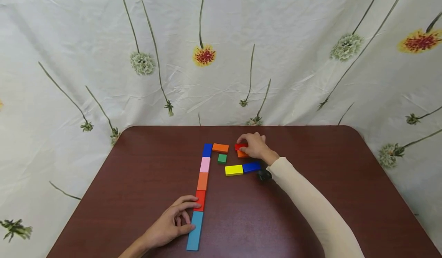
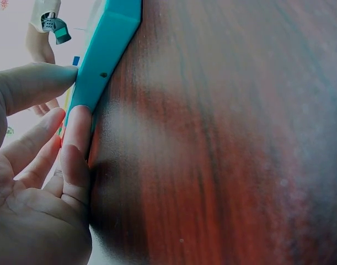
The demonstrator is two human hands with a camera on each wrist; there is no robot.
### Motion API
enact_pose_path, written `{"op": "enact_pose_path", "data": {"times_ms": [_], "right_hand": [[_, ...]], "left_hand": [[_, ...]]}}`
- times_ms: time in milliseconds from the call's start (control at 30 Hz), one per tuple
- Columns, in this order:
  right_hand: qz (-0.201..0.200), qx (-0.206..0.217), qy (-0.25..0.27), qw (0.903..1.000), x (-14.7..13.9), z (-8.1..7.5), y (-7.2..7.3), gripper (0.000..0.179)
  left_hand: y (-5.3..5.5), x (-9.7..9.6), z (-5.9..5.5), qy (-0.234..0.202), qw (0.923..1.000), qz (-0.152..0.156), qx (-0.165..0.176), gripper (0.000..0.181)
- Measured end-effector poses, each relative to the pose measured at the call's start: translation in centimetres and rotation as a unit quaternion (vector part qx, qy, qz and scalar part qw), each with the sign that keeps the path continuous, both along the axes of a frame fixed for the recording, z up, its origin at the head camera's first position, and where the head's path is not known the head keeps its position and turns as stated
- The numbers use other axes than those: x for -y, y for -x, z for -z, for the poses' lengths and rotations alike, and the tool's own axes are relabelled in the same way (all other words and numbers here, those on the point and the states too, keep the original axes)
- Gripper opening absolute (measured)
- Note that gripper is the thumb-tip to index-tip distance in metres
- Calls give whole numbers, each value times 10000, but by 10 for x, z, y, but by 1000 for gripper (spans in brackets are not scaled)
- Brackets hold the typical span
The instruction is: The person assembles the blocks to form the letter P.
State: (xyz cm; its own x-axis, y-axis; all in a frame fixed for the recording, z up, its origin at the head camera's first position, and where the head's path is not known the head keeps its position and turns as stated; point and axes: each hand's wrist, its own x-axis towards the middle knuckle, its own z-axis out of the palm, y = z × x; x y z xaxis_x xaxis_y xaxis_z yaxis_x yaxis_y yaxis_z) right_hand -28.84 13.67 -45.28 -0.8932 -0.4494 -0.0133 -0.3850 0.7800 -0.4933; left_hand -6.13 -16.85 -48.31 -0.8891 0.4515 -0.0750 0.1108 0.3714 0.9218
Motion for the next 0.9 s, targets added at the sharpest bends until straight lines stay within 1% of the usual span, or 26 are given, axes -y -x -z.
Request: {"op": "enact_pose_path", "data": {"times_ms": [467, 633, 900], "right_hand": [[-57, 58, -150, 9999, -7, 2, 0, 24], [-150, 103, -261, 9995, -10, 2, 0, 23], [-358, 160, -300, 9988, -15, -3, -4, 21]], "left_hand": [[0, 0, 0, 1, 10000, -4, 14, 47], [0, 0, 0, -34, 10000, -15, 35, 47], [0, 0, 0, -26, 10000, -43, 20, 46]]}}
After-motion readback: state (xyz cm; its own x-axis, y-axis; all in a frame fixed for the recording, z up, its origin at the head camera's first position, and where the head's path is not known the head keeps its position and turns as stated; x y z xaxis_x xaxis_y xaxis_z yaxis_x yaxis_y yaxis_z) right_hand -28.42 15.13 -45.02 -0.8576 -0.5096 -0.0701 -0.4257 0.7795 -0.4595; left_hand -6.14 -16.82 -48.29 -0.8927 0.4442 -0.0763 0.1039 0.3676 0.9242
